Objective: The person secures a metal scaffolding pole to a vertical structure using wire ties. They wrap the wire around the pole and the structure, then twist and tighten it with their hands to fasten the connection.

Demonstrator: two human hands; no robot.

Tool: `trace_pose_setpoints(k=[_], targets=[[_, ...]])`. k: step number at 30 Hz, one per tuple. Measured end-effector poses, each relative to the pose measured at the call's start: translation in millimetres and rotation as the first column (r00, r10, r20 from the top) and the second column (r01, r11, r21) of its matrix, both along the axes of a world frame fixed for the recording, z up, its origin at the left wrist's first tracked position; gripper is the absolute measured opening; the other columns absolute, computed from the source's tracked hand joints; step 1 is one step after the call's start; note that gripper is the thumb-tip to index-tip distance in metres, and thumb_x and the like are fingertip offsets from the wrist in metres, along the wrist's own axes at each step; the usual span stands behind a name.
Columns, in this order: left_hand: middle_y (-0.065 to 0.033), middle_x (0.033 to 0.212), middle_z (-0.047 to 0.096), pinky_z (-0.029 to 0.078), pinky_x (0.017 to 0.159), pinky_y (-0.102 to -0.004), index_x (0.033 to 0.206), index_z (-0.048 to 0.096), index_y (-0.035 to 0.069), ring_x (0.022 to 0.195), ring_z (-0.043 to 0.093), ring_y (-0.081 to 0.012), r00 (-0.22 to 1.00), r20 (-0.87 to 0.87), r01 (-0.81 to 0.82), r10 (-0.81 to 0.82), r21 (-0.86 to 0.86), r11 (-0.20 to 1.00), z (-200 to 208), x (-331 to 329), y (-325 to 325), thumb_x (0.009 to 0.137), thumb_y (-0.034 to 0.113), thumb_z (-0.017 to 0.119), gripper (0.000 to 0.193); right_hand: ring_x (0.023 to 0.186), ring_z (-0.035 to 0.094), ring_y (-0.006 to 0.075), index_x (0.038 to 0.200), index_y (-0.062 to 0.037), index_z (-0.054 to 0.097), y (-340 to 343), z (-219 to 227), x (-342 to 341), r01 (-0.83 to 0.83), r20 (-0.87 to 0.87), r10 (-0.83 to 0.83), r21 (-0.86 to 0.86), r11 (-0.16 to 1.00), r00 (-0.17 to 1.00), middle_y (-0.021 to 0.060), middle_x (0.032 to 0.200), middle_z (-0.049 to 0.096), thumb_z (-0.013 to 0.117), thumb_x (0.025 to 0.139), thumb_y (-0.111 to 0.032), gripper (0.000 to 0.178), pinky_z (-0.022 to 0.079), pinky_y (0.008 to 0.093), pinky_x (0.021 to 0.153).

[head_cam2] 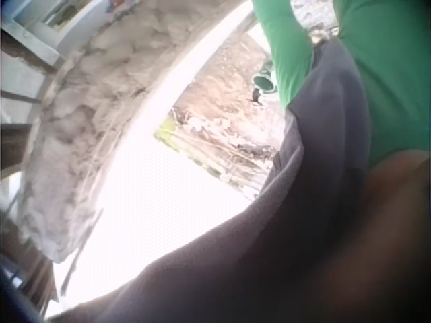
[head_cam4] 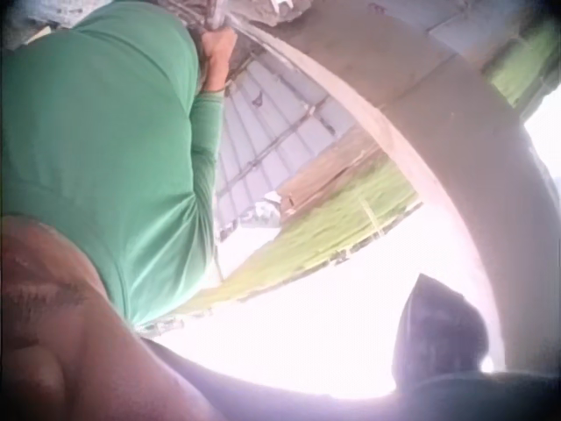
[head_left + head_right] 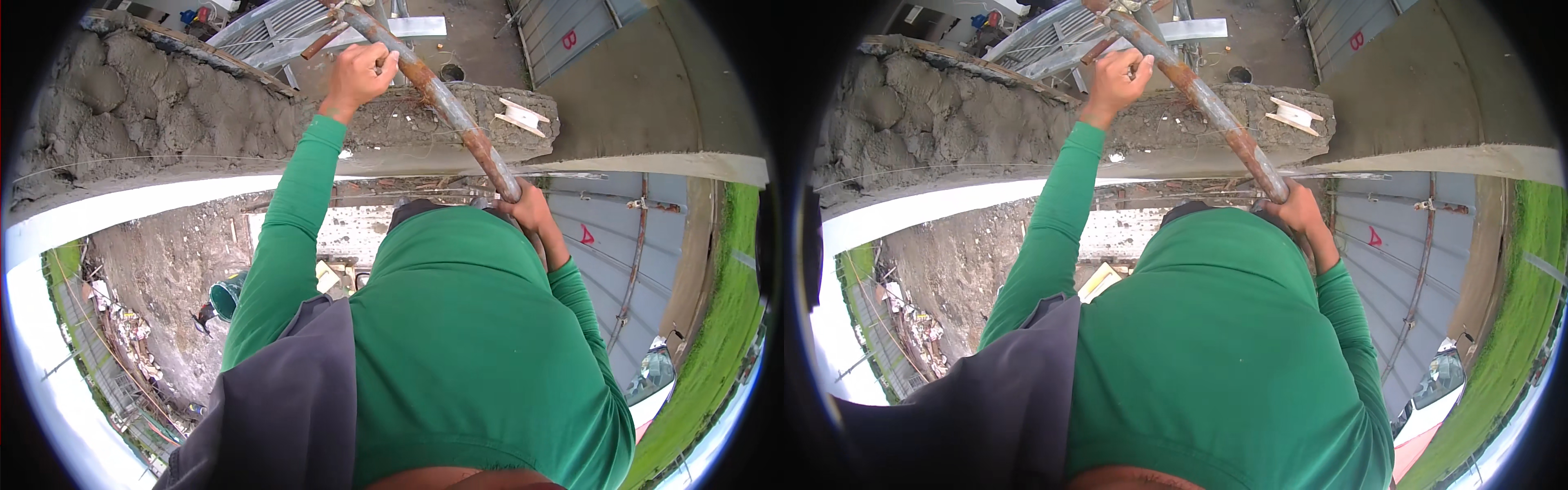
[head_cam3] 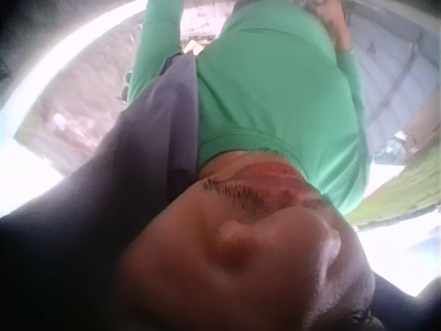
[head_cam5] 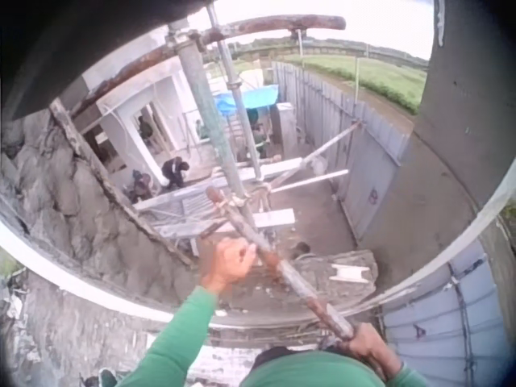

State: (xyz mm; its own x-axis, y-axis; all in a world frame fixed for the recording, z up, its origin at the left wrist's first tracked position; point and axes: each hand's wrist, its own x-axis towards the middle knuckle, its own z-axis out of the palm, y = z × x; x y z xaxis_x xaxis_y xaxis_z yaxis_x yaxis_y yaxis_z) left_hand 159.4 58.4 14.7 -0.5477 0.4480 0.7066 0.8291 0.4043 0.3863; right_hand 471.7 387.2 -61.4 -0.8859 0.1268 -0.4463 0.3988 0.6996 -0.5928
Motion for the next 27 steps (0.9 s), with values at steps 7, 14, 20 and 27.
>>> trace_pose_setpoints(k=[7,14,20,27], targets=[[-0.0148,0.066,0.068,0.051,0.059,-0.0467,0.093,0.073,0.010,0.062,0.068,-0.0359,0.638,0.728,-0.103,0.252,-0.244,0.964,-59,146,1,0.094,0.034,0.075,0.024,0.106,0.071,0.0436,0.134,-0.0018,0.061,-41,30,-12,0.121,-0.170,-0.095,0.149,0.981,0.981,0.0261,0.115,0.072,0.094,0.072,-0.048,0.084,0.056,0.0496,0.092],[-0.0222,0.079,0.072,0.053,0.072,-0.0517,0.107,0.071,0.007,0.079,0.071,-0.0434,0.529,0.796,0.055,0.293,-0.377,0.924,-129,222,-43,0.097,0.037,0.073,0.032,0.103,0.068,0.0361,0.126,-0.0049,0.064,-82,44,-20,0.210,-0.610,-0.013,0.253,0.944,0.792,0.0164,0.118,0.063,0.091,0.080,-0.030,0.059,0.057,0.0473,0.087],[-0.0179,0.073,0.067,0.052,0.072,-0.0479,0.097,0.064,0.002,0.074,0.068,-0.0369,0.544,0.836,0.045,0.074,-0.117,0.992,-125,224,-67,0.109,0.038,0.057,0.039,0.097,0.071,0.0337,0.122,-0.0016,0.065,-117,42,-20,-0.121,-0.445,0.064,-0.102,0.987,0.893,0.0170,0.115,0.066,0.087,0.086,-0.028,0.050,0.058,0.0443,0.086],[-0.0021,0.081,0.056,0.047,0.079,-0.0328,0.086,0.056,0.003,0.082,0.055,-0.0125,0.356,0.800,-0.176,-0.483,0.565,0.806,-62,219,-26,0.118,0.036,0.043,0.048,0.092,0.071,0.0404,0.103,0.0024,0.066,-180,22,-37,-0.309,-0.536,0.187,-0.146,0.940,0.824,0.0190,0.100,0.070,0.077,0.096,-0.024,0.030,0.055,0.0473,0.082]])
